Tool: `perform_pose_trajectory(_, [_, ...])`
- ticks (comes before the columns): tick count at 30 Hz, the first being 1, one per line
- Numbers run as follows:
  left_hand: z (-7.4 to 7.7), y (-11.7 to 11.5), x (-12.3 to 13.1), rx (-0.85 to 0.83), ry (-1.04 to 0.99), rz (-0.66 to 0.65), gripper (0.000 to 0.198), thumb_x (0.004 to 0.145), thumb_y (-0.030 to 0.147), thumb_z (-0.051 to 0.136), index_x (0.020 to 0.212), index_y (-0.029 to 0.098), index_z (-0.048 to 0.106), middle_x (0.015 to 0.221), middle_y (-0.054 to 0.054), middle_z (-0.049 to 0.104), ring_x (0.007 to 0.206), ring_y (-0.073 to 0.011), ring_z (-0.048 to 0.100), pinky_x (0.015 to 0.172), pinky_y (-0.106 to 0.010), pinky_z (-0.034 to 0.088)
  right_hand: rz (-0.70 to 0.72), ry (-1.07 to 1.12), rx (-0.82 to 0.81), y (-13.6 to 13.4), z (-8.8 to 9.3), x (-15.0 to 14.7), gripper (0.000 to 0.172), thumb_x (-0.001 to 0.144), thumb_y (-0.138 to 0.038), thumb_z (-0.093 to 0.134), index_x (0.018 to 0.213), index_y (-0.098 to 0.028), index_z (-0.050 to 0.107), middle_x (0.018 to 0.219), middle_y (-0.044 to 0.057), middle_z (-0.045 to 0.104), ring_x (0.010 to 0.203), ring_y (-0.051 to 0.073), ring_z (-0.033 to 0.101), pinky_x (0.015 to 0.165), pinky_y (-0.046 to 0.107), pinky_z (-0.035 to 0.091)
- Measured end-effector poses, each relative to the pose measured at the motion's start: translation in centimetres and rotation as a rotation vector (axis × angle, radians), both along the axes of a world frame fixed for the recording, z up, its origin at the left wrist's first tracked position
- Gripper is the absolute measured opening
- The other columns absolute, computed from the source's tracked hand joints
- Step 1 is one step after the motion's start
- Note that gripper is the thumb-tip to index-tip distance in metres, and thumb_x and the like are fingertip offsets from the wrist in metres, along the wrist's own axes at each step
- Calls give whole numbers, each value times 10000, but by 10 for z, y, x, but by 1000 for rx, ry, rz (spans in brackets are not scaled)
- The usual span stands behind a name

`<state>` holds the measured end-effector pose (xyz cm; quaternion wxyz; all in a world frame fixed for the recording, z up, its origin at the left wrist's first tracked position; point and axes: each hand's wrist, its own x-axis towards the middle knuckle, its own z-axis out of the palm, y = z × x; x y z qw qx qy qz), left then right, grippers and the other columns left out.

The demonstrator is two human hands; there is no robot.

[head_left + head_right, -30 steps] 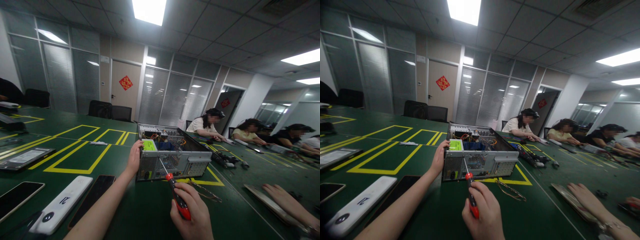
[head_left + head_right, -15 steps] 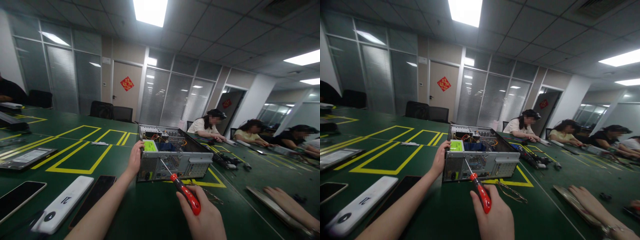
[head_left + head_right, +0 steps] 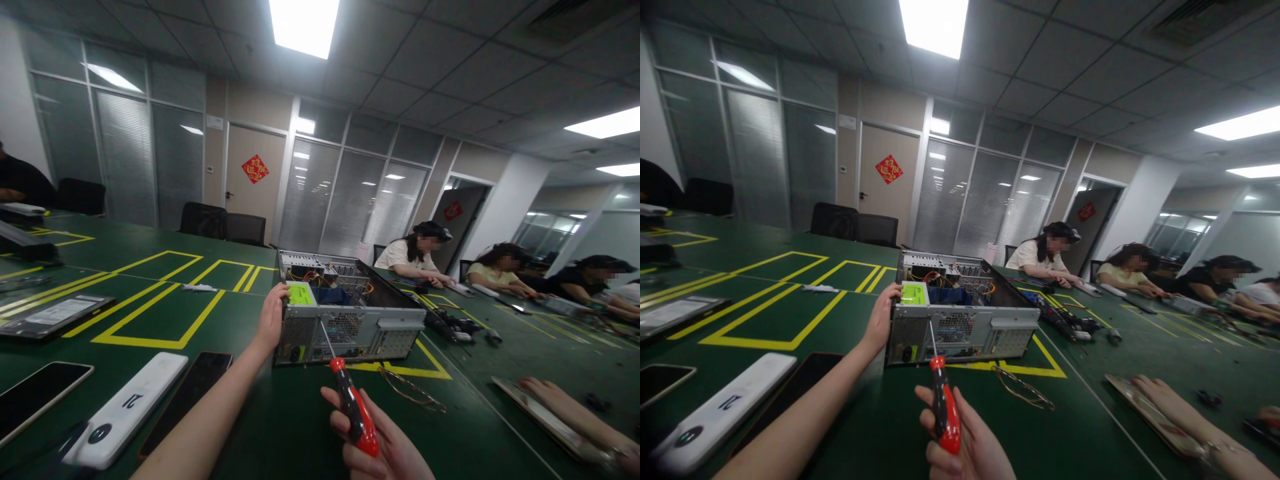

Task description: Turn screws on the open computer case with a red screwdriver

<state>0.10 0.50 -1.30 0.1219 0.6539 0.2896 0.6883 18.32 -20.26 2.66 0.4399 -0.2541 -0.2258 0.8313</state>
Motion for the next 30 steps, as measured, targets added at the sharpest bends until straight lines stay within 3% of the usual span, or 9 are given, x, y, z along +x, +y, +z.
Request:
perform_pose_trajectory(2, [-1, 0, 0, -6, -3, 1, 389, 956, 404, 231, 979, 191, 556, 1180, -104, 584, 1227, -213, 475, 1076, -456, 344, 9, 17, 9, 1, -2, -1, 407, 780, -386, 653, 1106, -157, 574, 689, -43, 586, 348, -21, 243, 340, 114, 140])
perform_pose_trajectory(4, [-1, 0, 0, -11, -7, 0, 389, 956, 404, 232, 978, 191, 557, 1181, -104, 583, 1227, -212, 473, 1078, -456, 341, -1, 26, 15, 2, -6, 0, 351, 777, -444, 644, 972, -154, 612, 625, -63, 557, 329, -23, 205, 329, 115, 136])
perform_pose_trajectory(7, [-1, 1, 0, -14, -17, -1, 397, 953, 421, 235, 974, 193, 560, 1181, -104, 584, 1224, -213, 477, 1077, -457, 341, 34, 15, 15, 3, -13, 3, 384, 779, -513, 615, 707, -137, 588, 410, -105, 395, 302, -16, 136, 325, 115, 145])
perform_pose_trajectory(9, [-1, 1, 0, -16, -18, -4, 407, 952, 432, 233, 974, 192, 562, 1180, -103, 585, 1229, -213, 476, 1078, -452, 340, 28, -14, 0, 3, -15, 3, 360, 789, -471, 625, 694, -127, 584, 363, -115, 324, 306, -11, 149, 338, 108, 155])
perform_pose_trajectory(13, [0, -1, 0, -14, -12, -7, 410, 953, 430, 231, 981, 194, 564, 1187, -100, 586, 1233, -212, 475, 1078, -446, 340, -102, 9, -89, 3, -13, -3, 273, 771, -364, 668, 843, -105, 619, 667, 19, 591, 474, 26, 425, 403, 103, 266])
perform_pose_trajectory(15, [0, -1, 0, -14, -13, -5, 404, 952, 430, 235, 979, 198, 564, 1185, -98, 588, 1234, -214, 475, 1078, -447, 340, -112, 38, -134, 4, -12, -6, 268, 788, -342, 648, 906, -102, 630, 823, 73, 624, 571, 53, 490, 442, 118, 328])
perform_pose_trajectory(19, [1, -1, 0, -20, -11, -8, 398, 952, 424, 235, 975, 200, 563, 1183, -97, 589, 1235, -215, 474, 1076, -450, 341, -90, 101, -135, 6, -14, -5, 283, 782, -307, 660, 969, -101, 614, 704, 7, 551, 487, 25, 402, 390, 95, 255])
perform_pose_trajectory(25, [1, -1, 0, -14, 5, -7, 390, 956, 405, 225, 986, 197, 554, 1185, -102, 583, 1239, -212, 467, 1081, -454, 336, -127, 172, -115, 7, -18, 1, 275, 740, -322, 713, 693, -120, 533, 489, -102, 336, 393, -10, 285, 356, 60, 198])
perform_pose_trajectory(30, [1, -1, 0, -13, 3, -1, 401, 956, 415, 224, 989, 196, 557, 1182, -99, 586, 1236, -213, 471, 1077, -448, 344, -195, 186, -234, 8, -16, -2, 250, 751, -302, 698, 765, -99, 552, 620, -32, 503, 474, 3, 431, 390, 64, 284])
